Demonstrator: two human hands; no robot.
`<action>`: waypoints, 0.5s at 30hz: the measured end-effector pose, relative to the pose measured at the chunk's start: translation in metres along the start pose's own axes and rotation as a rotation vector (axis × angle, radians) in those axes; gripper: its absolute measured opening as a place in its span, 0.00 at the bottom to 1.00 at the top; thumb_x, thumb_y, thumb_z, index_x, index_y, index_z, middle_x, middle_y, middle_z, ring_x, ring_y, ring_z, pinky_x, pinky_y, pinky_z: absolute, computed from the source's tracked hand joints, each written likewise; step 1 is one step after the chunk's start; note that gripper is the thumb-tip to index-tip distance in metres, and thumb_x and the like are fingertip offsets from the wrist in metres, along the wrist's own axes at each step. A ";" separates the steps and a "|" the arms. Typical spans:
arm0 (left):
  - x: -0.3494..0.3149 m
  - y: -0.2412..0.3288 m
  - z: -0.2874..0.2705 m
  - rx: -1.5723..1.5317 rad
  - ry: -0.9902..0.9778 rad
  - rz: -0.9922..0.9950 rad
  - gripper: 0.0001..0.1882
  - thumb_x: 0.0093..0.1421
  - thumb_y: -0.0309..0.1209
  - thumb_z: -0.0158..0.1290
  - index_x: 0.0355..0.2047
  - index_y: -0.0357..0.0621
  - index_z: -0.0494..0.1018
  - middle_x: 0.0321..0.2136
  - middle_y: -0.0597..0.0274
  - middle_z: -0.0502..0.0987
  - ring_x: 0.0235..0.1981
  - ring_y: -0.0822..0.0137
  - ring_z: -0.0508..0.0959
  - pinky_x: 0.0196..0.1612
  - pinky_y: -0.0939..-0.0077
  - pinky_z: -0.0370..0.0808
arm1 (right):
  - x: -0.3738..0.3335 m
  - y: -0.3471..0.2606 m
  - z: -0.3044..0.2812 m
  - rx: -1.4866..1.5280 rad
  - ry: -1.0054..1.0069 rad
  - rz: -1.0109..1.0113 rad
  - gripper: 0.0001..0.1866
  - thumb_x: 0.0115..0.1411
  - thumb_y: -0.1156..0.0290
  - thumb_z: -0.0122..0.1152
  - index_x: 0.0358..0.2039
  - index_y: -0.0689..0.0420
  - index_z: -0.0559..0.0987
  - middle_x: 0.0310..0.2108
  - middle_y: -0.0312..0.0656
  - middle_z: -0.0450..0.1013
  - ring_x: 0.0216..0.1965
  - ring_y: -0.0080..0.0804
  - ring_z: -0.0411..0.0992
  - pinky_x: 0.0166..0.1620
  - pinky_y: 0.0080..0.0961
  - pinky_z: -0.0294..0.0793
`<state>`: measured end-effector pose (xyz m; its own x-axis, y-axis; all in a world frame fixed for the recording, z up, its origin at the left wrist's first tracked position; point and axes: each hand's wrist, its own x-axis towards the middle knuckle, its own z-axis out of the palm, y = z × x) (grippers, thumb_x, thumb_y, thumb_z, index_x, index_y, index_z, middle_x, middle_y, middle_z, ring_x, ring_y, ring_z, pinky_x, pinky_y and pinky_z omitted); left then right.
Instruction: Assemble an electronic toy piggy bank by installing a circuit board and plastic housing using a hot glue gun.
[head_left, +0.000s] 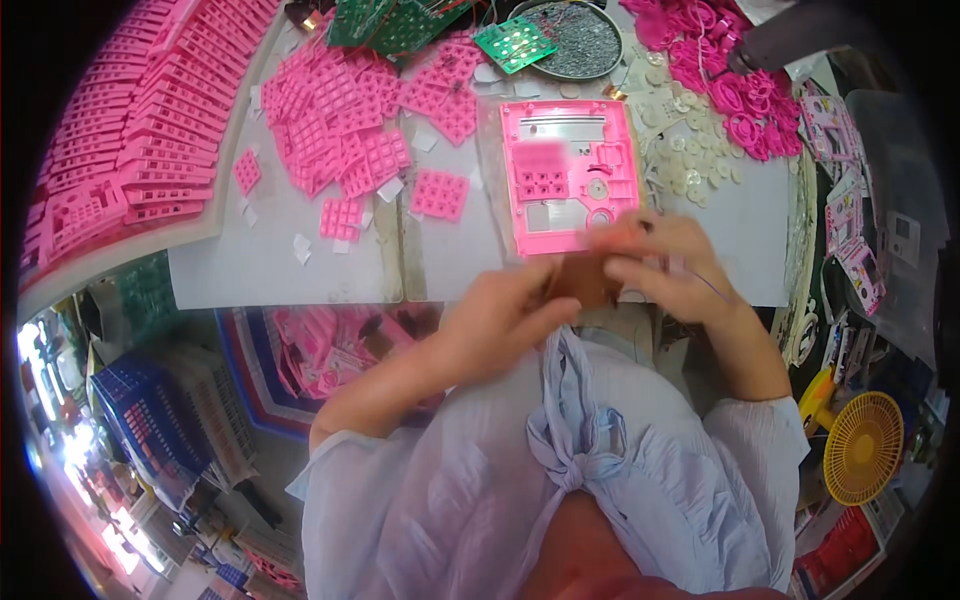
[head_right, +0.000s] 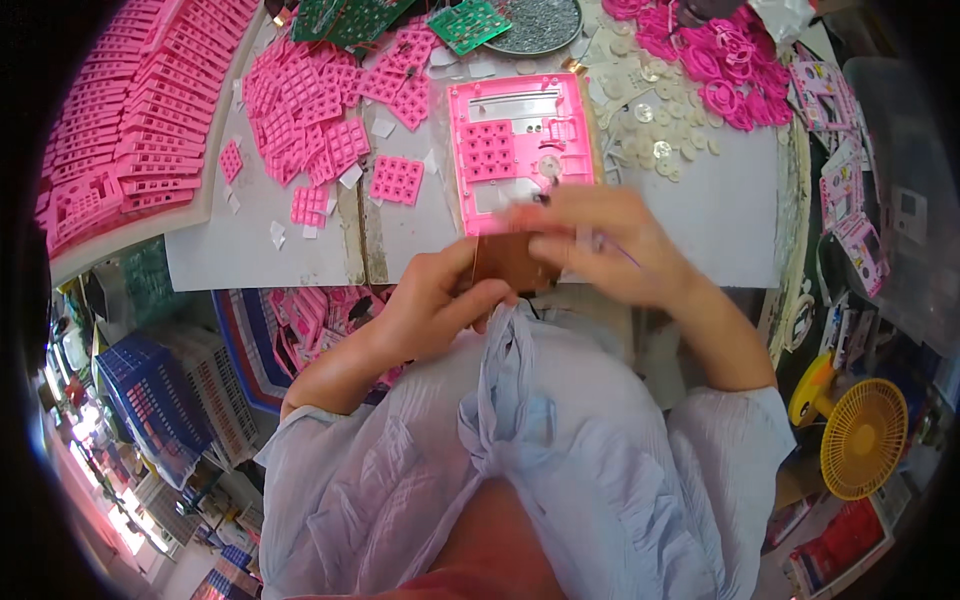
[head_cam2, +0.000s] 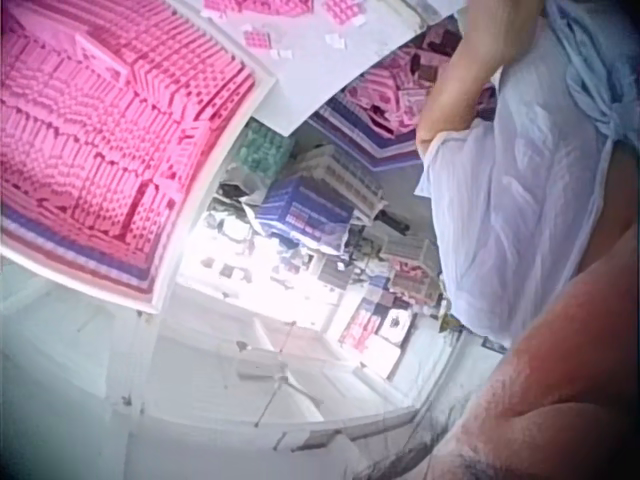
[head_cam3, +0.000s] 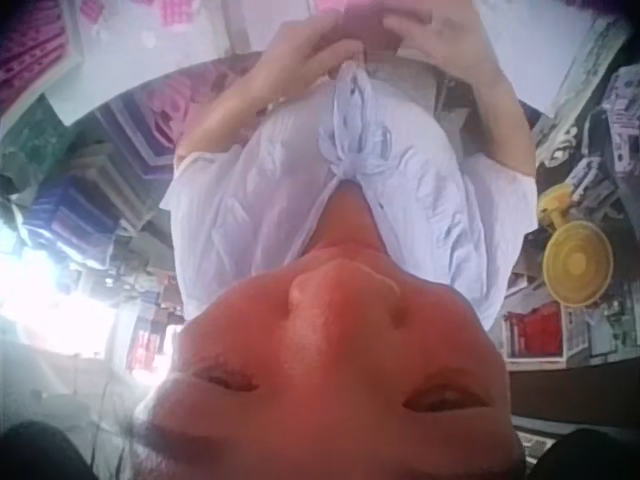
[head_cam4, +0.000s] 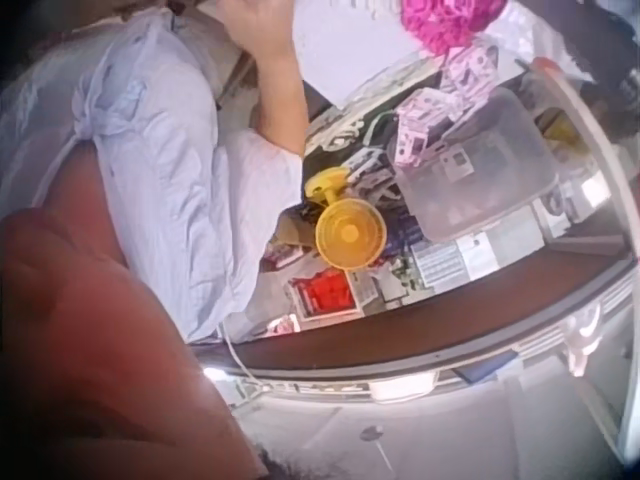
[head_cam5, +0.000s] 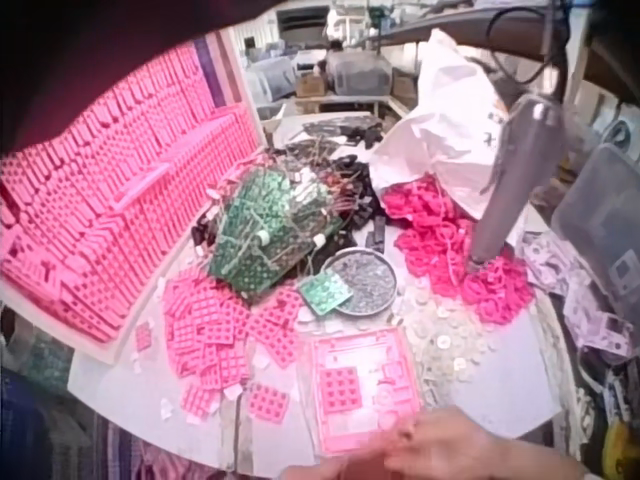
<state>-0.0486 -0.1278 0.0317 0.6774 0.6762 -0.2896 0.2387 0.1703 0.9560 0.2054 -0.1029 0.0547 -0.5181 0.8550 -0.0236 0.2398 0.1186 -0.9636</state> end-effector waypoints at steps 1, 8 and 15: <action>-0.002 -0.008 0.002 -0.260 0.011 -0.088 0.18 0.67 0.27 0.52 0.57 0.43 0.66 0.43 0.59 0.80 0.32 0.69 0.80 0.33 0.73 0.77 | 0.010 0.006 0.000 0.052 0.056 0.038 0.17 0.60 0.71 0.64 0.50 0.59 0.82 0.45 0.43 0.80 0.45 0.26 0.75 0.48 0.27 0.75; -0.013 -0.007 -0.020 0.034 0.109 -0.100 0.26 0.68 0.26 0.50 0.65 0.42 0.61 0.55 0.54 0.73 0.38 0.70 0.80 0.40 0.75 0.77 | 0.046 0.023 -0.040 0.099 -0.280 0.031 0.14 0.59 0.74 0.66 0.45 0.63 0.82 0.41 0.42 0.81 0.40 0.25 0.76 0.43 0.26 0.75; 0.051 -0.009 -0.055 1.204 0.166 0.407 0.44 0.58 0.57 0.55 0.67 0.41 0.60 0.69 0.53 0.59 0.69 0.59 0.59 0.69 0.45 0.50 | 0.024 0.013 -0.044 0.298 -0.367 0.134 0.10 0.56 0.76 0.68 0.37 0.67 0.83 0.38 0.46 0.81 0.36 0.30 0.78 0.40 0.25 0.76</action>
<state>-0.0543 -0.0549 0.0110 0.7758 0.6223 0.1045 0.5707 -0.7626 0.3046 0.2326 -0.0589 0.0530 -0.7669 0.6120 -0.1933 0.1068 -0.1753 -0.9787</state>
